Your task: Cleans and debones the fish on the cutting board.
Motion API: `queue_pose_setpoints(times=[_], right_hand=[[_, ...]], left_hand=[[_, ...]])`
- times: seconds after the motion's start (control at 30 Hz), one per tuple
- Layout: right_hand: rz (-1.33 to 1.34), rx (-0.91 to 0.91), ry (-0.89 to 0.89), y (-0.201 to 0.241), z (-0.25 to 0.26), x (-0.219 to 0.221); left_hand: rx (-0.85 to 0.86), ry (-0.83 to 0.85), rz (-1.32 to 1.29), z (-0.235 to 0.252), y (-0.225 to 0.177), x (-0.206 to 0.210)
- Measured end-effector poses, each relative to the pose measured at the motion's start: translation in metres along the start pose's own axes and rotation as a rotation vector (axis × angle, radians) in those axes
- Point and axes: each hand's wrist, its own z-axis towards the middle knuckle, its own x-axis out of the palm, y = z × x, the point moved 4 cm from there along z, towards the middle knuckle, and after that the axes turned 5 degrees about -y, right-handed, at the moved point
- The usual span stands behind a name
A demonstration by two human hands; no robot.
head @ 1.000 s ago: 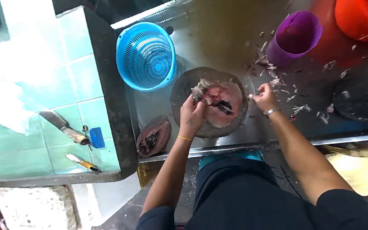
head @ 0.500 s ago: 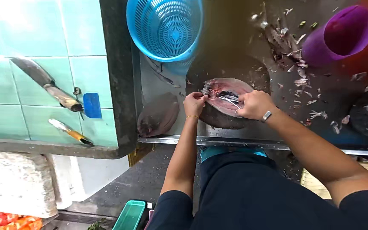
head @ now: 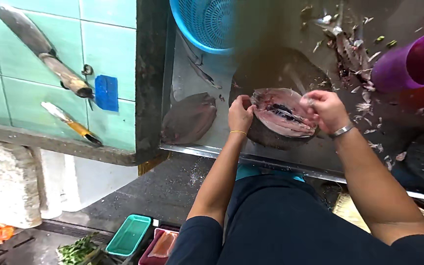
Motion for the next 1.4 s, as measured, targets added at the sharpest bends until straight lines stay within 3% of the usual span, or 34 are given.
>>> queue_pose_setpoints(times=[0.03, 0.13, 0.17, 0.23, 0.27, 0.33, 0.47, 0.57, 1.1, 1.4], right_hand=[[-0.045, -0.043, -0.045, -0.008, -0.007, 0.004], [-0.692, -0.387, -0.011, -0.036, -0.035, 0.045], [-0.880, -0.492, 0.014, -0.045, -0.048, 0.057], [-1.068, -0.625, 0.042, -0.048, -0.054, 0.061], [-1.109, -0.619, 0.051, -0.047, -0.050, 0.057], [-1.166, -0.527, 0.083, -0.047, -0.041, 0.048], [-1.291, -0.471, 0.130, -0.057, -0.025, 0.049], [-1.340, -0.457, 0.184, -0.062, -0.021, 0.055], [-1.472, -0.473, 0.323, -0.038, -0.025, 0.061], [-1.420, -0.578, 0.324, -0.056, -0.008, 0.070]], left_hand=[[0.016, 0.010, -0.109, -0.015, -0.009, 0.004], [-0.137, 0.238, -0.596, -0.066, -0.037, 0.036], [-0.248, 0.213, -0.735, -0.078, -0.034, 0.041], [-0.359, -0.060, -0.861, -0.064, -0.015, 0.025], [-0.318, -0.189, -0.804, -0.047, -0.002, 0.011], [-0.195, -0.242, -0.554, -0.019, 0.014, -0.008], [0.036, -0.028, -0.032, 0.001, 0.005, 0.000], [0.075, 0.062, 0.197, 0.005, 0.005, 0.015], [0.069, 0.024, 0.228, 0.004, 0.007, 0.019], [0.102, 0.021, 0.230, 0.001, 0.008, 0.020]])
